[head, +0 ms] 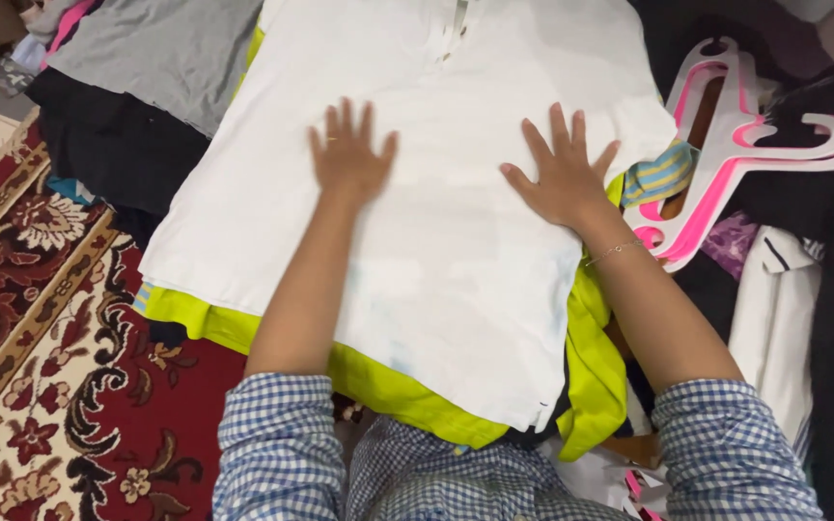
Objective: The person buttons a white polo shirt on a hanger, then removes it and folds it. They then pick up a black t-shirt, place it on a hanger, and fold it on top of the white shirt.
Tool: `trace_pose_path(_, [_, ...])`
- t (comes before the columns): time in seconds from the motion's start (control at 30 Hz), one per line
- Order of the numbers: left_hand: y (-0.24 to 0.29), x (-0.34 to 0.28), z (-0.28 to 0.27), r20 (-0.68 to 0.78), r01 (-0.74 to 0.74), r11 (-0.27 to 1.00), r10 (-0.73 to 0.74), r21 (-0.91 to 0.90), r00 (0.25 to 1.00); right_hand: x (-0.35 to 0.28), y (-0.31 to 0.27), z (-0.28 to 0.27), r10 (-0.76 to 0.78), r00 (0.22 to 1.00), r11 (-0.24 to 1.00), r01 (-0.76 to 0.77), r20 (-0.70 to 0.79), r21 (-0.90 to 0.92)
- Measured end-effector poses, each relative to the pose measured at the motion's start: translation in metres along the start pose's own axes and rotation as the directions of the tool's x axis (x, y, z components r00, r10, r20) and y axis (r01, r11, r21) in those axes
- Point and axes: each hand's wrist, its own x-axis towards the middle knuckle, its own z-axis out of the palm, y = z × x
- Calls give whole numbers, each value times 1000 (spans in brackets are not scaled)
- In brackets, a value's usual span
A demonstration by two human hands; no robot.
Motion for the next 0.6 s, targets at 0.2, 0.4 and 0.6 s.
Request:
trace_pose_path(0.2, [-17, 6, 6, -86, 129, 991, -127, 18, 988, 52, -19, 26, 69, 998, 936, -70, -17, -346])
trace_pose_path(0.4, [19, -10, 19, -33, -405, 914, 405, 7, 914, 53, -89, 14, -270, 960, 956, 260, -66, -139])
trace_pose_path(0.6, [2, 10, 1, -2, -244, 967, 245, 78, 969, 82, -57, 25, -100, 995, 986, 95, -29, -135])
